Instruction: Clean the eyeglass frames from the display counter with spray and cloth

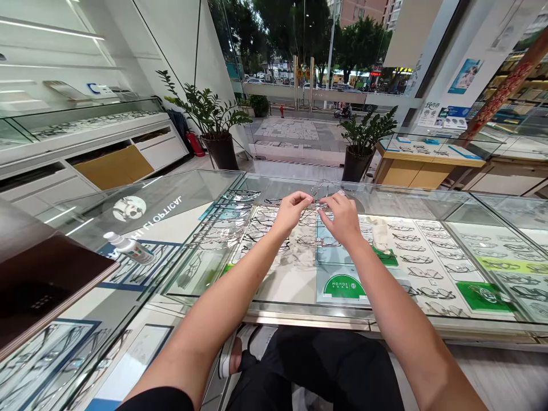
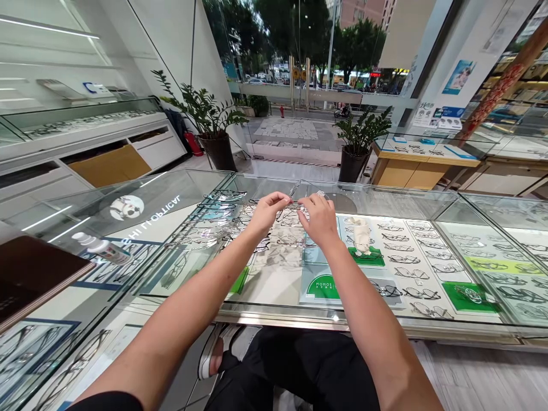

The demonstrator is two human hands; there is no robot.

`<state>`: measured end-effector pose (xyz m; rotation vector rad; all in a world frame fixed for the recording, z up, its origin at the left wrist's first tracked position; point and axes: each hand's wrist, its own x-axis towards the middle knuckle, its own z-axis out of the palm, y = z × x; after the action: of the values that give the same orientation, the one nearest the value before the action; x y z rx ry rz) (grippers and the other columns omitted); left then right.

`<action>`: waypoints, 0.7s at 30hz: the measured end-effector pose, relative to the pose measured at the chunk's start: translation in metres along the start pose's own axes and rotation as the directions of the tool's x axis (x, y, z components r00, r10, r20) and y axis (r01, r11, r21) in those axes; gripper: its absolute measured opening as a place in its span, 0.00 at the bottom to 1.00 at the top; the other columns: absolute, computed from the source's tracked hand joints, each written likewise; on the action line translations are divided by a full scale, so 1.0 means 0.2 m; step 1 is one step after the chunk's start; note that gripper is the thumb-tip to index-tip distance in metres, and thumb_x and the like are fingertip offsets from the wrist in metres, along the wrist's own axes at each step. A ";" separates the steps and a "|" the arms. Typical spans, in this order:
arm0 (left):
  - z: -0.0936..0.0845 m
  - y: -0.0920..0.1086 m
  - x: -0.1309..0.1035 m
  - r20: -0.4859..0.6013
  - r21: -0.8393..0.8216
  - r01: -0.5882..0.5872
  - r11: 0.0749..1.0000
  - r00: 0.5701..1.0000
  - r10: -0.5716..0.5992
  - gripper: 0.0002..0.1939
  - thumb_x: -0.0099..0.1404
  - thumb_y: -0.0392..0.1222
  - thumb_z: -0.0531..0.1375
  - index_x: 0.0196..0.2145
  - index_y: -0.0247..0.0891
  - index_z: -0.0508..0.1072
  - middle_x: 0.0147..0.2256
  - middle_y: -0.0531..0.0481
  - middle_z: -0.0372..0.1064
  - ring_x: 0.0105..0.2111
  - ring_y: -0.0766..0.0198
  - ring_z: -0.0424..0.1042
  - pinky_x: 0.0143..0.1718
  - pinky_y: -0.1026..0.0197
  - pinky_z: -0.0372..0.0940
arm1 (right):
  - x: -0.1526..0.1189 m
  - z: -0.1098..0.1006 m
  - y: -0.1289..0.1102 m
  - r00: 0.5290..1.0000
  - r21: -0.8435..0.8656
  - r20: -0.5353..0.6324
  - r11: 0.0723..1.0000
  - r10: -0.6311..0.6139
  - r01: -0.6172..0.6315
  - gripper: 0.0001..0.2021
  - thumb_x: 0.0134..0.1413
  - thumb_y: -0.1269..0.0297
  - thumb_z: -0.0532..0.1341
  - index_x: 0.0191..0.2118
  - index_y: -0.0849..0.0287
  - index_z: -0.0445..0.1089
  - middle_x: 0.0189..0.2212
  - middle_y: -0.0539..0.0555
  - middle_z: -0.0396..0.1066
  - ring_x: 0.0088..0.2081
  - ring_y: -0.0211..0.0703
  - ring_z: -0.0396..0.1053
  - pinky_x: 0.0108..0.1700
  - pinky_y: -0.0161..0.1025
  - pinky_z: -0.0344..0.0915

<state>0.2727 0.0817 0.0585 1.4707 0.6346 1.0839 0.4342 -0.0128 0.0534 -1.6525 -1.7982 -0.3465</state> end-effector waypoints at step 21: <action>-0.05 0.00 0.04 -0.153 -0.127 0.055 0.990 0.985 -0.074 0.16 0.55 0.53 0.72 0.33 0.40 0.77 0.42 0.45 0.79 0.42 0.59 0.75 0.41 0.59 0.66 | -0.01 0.02 0.05 0.998 -0.073 0.015 0.995 0.067 -0.066 0.06 0.69 0.58 0.64 0.41 0.53 0.75 0.39 0.55 0.77 0.43 0.52 0.68 0.46 0.48 0.51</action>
<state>0.2684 0.0935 0.0593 1.2598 0.7090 1.1750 0.4432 -0.0097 0.0472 -1.7666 -1.7578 -0.3726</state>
